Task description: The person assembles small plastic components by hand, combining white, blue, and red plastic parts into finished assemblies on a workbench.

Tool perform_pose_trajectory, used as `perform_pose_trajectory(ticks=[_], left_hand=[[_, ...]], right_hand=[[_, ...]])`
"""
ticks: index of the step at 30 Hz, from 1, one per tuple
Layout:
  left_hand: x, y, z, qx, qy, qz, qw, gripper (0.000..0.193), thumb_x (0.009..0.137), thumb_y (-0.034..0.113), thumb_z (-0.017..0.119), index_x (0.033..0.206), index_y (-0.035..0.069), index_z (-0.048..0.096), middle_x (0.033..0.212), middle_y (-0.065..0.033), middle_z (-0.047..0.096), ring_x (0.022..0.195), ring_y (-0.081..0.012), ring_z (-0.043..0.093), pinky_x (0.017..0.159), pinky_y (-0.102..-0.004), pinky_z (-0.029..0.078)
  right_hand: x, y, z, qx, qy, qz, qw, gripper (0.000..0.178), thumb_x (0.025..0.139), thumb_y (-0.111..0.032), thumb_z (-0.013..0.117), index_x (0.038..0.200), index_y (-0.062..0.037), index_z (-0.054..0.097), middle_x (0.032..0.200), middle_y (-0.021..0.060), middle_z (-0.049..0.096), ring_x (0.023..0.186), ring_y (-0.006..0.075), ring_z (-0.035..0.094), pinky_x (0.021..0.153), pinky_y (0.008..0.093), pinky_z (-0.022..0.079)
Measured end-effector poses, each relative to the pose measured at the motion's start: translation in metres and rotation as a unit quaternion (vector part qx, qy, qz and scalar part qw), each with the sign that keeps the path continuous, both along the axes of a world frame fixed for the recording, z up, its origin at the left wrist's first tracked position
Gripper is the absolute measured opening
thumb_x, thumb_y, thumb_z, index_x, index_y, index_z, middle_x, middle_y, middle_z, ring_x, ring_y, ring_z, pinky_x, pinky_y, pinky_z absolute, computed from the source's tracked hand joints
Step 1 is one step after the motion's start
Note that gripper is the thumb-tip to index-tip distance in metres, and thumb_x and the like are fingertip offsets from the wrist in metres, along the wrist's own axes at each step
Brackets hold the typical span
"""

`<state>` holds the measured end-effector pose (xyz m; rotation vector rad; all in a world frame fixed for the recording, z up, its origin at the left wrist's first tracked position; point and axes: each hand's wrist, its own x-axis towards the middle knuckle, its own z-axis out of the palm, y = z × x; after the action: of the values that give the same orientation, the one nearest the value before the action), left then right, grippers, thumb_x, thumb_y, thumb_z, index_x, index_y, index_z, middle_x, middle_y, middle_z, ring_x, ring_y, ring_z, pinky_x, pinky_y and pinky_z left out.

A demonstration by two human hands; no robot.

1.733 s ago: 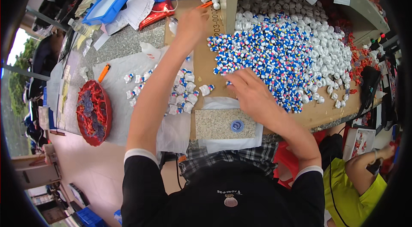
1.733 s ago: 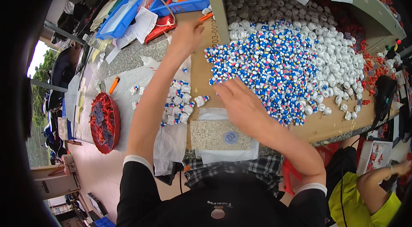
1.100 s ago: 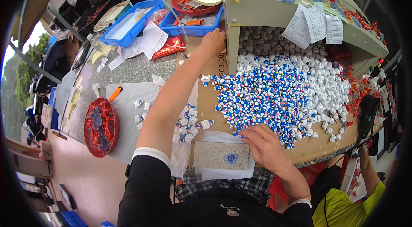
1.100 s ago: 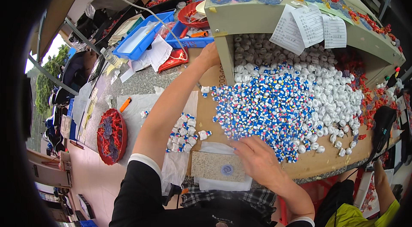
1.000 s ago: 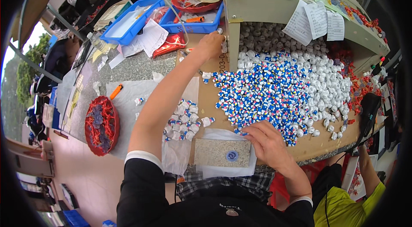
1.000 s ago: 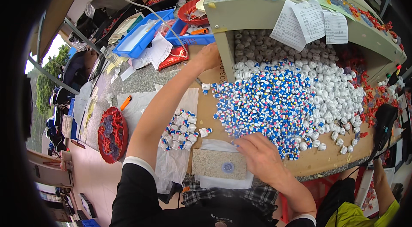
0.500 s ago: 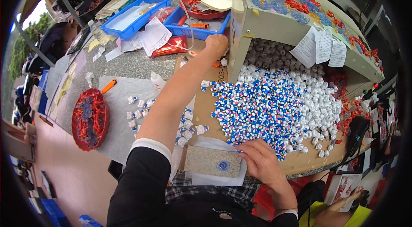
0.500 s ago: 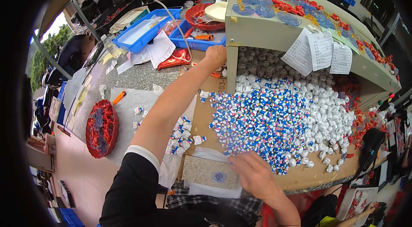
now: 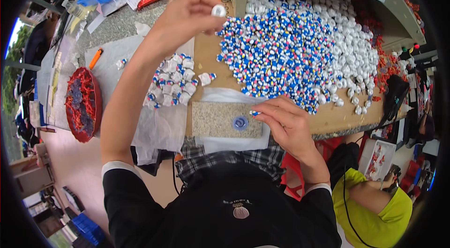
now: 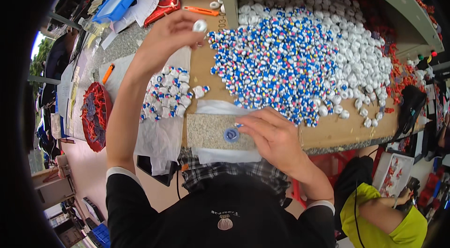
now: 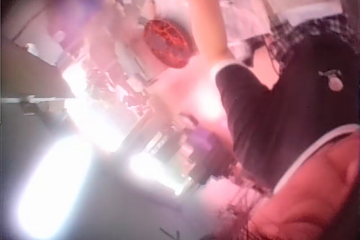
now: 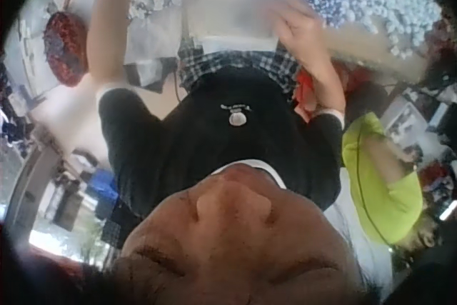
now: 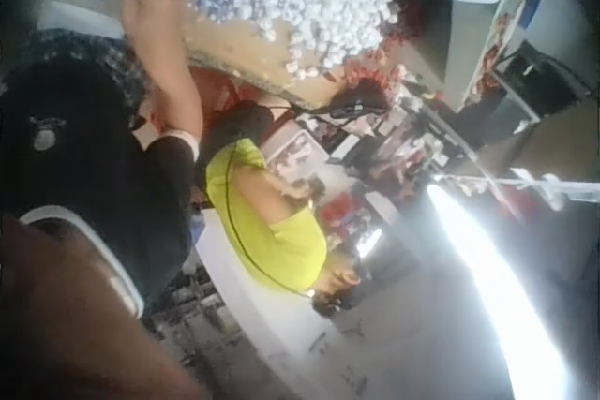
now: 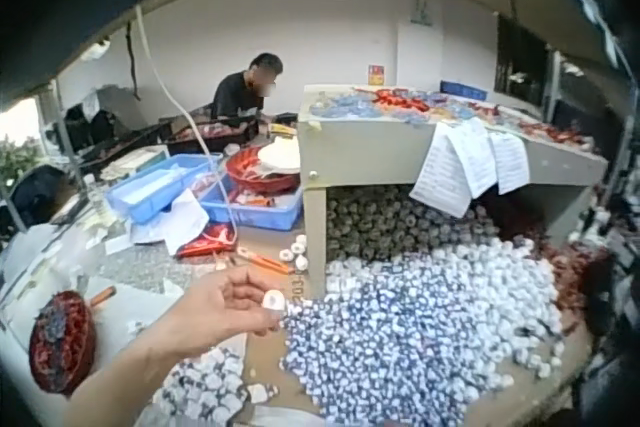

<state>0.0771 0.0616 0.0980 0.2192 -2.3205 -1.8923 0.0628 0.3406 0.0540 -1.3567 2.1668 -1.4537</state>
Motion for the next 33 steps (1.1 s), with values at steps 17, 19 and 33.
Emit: perform_pose_trajectory(ticks=[17,19,33], left_hand=[[0.147,0.096,-0.083,0.409,0.023,0.088,0.908,0.029,0.086,0.003,0.058,0.115,0.001,0.056,0.11,-0.0161,0.06,0.091,-0.0211,0.063,0.077,-0.0301,0.053],[0.146,0.099,-0.084,0.413,0.035,0.087,0.906,0.03,0.086,0.003,0.058,0.115,0.001,0.056,0.11,-0.0157,0.06,0.092,-0.0218,0.063,0.079,-0.0306,0.053],[0.14,0.113,-0.08,0.45,0.04,0.092,0.887,0.033,0.08,-0.006,0.062,0.112,-0.001,0.058,0.101,-0.0099,0.063,0.092,-0.0149,0.06,0.083,-0.0266,0.048]], right_hand=[[0.05,-0.006,-0.018,0.09,0.088,0.029,0.992,0.018,0.07,-0.002,0.069,0.087,-0.0014,0.065,0.077,0.0081,0.057,0.071,0.0251,0.056,0.061,0.0345,0.046],[0.051,-0.006,-0.021,0.083,0.13,0.019,0.988,0.018,0.07,-0.002,0.069,0.087,-0.0015,0.065,0.077,0.0085,0.058,0.071,0.0258,0.056,0.061,0.0348,0.046],[0.042,-0.008,-0.011,-0.093,-0.271,-0.053,0.956,0.014,0.08,-0.005,0.066,0.093,-0.0015,0.069,0.078,0.0041,0.062,0.064,0.0085,0.051,0.056,0.0222,0.038]])
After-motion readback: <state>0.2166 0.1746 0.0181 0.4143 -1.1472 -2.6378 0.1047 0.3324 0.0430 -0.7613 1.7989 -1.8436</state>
